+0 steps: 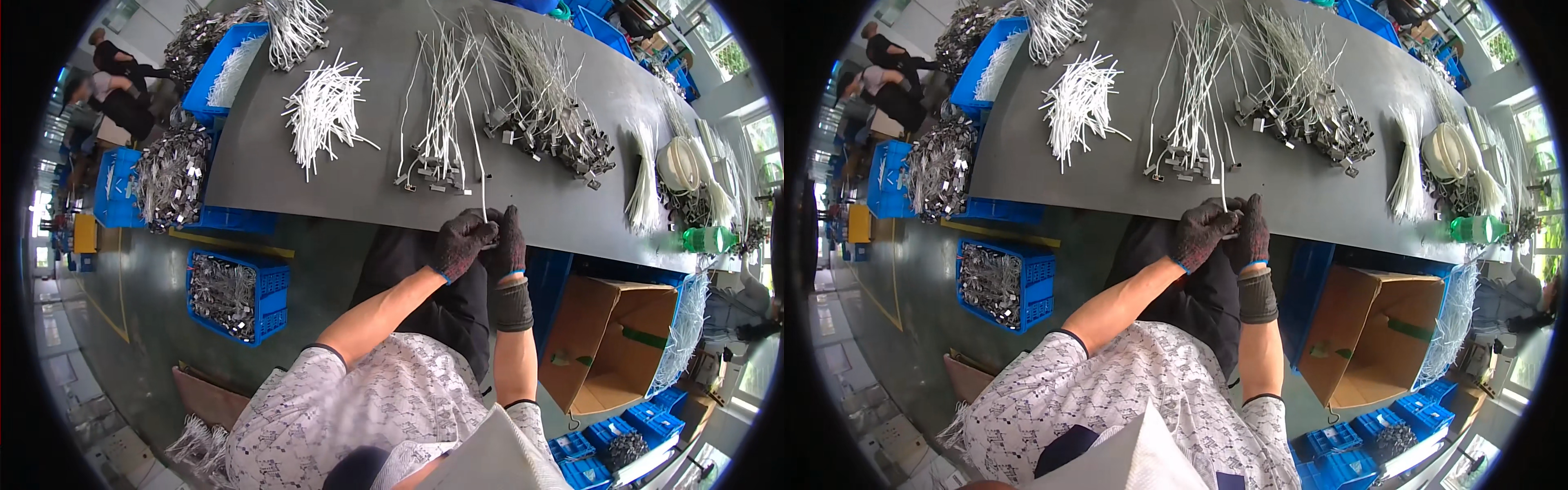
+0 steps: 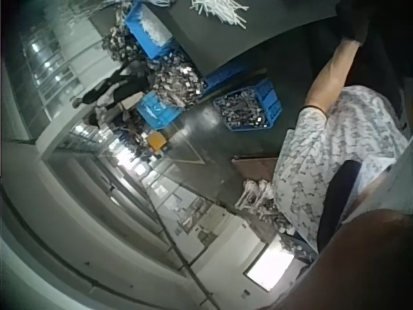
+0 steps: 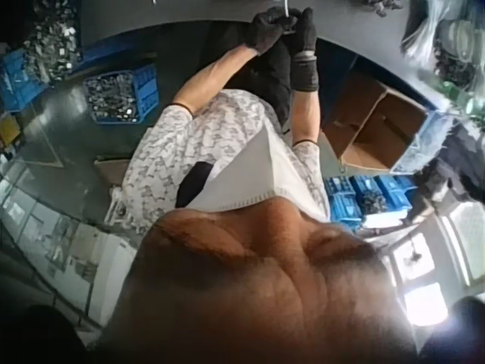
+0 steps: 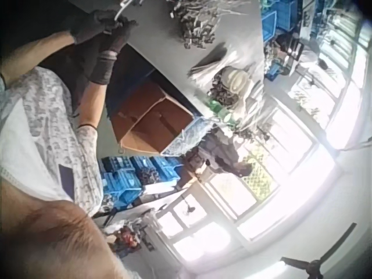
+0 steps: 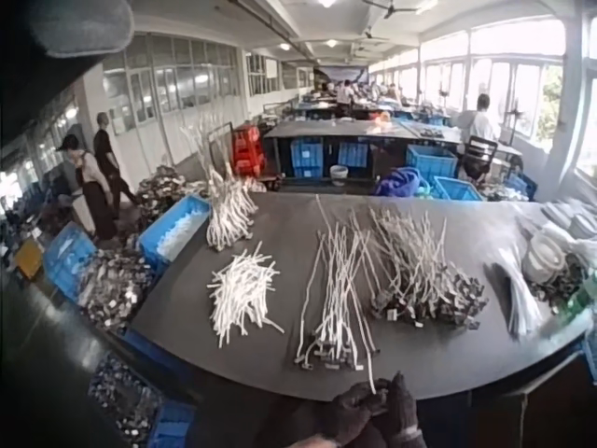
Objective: Manually organizing and bundling wires with connectors at a workstation.
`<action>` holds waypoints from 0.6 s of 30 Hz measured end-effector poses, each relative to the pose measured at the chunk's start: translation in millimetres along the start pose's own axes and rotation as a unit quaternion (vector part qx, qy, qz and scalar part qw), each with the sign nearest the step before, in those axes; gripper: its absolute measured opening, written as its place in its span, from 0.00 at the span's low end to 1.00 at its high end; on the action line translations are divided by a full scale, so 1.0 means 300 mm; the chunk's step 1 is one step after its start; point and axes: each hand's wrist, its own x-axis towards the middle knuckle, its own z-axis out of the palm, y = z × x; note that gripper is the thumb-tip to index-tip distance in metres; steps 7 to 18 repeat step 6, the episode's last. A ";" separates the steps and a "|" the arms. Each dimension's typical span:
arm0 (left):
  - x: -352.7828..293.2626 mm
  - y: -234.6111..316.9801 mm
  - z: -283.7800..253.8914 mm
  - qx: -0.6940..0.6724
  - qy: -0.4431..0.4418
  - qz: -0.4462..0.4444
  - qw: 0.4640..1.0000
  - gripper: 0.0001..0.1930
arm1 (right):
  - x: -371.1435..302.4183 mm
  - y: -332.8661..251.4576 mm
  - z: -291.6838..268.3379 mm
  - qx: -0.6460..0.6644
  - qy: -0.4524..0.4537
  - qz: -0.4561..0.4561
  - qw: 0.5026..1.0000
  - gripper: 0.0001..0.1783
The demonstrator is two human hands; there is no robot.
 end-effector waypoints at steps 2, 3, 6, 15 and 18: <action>0.024 -0.008 -0.006 -0.076 0.010 -0.054 0.996 0.13 | 0.006 -0.005 0.044 -0.055 0.045 -0.028 0.997 0.33; 0.042 -0.009 -0.025 -0.005 -0.010 -0.084 0.996 0.14 | 0.019 -0.007 0.058 -0.067 0.019 -0.055 0.996 0.33; 0.125 0.006 -0.115 0.139 -0.058 -0.136 0.979 0.16 | 0.101 -0.080 0.019 -0.382 0.061 -0.143 0.911 0.33; 0.125 0.006 -0.115 0.139 -0.058 -0.136 0.979 0.16 | 0.101 -0.080 0.019 -0.382 0.061 -0.143 0.911 0.33; 0.125 0.006 -0.115 0.139 -0.058 -0.136 0.979 0.16 | 0.101 -0.080 0.019 -0.382 0.061 -0.143 0.911 0.33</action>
